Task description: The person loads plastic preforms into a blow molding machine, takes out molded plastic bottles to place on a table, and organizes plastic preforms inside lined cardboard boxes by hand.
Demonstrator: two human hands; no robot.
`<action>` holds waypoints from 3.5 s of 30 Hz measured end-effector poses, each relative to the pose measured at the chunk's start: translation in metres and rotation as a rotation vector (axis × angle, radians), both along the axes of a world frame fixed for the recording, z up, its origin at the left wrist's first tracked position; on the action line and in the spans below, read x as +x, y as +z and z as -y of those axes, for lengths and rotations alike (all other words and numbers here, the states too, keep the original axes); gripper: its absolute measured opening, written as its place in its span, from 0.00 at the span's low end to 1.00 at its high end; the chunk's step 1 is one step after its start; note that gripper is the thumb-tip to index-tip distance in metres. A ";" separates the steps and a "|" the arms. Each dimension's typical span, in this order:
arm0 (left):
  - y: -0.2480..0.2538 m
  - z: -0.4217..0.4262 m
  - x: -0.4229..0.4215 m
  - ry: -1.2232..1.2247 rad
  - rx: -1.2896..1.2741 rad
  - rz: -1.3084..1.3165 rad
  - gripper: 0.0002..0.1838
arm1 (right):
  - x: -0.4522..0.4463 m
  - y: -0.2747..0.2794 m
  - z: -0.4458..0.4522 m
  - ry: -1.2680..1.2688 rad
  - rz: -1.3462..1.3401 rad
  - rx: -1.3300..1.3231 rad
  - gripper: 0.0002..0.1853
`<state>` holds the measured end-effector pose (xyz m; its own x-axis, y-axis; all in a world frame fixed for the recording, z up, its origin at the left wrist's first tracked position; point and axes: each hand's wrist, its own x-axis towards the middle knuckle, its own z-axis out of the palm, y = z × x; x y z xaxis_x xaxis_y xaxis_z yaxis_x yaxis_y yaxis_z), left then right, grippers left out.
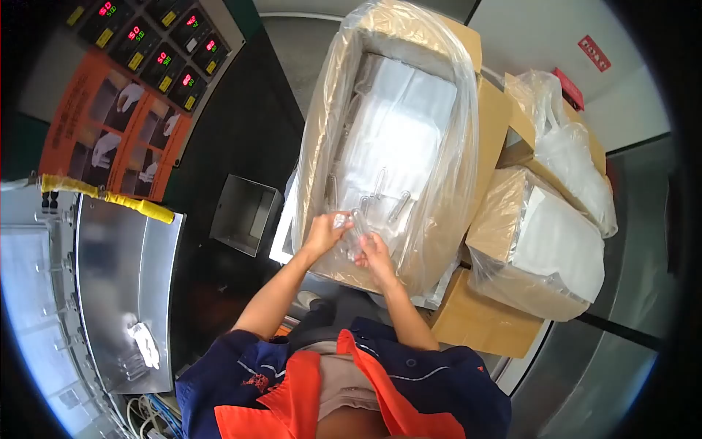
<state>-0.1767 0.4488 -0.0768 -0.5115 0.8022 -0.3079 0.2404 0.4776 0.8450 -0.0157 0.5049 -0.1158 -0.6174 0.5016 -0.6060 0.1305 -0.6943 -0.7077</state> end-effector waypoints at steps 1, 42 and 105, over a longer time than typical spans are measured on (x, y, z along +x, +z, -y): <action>0.009 -0.007 -0.007 -0.054 -0.020 -0.072 0.16 | -0.001 -0.001 0.000 -0.021 0.027 0.052 0.16; 0.121 -0.090 -0.034 0.093 0.537 -0.113 0.12 | -0.096 -0.025 0.008 0.606 0.485 1.107 0.15; 0.091 -0.122 0.155 -0.455 0.056 1.058 0.33 | 0.127 0.122 -0.045 -0.418 0.280 1.357 0.22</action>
<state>-0.0213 0.5711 0.0147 0.3213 0.8724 -0.3684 -0.4607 0.4839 0.7440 0.1115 0.5501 0.0065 -0.2277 0.8875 0.4006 0.3318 0.4575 -0.8250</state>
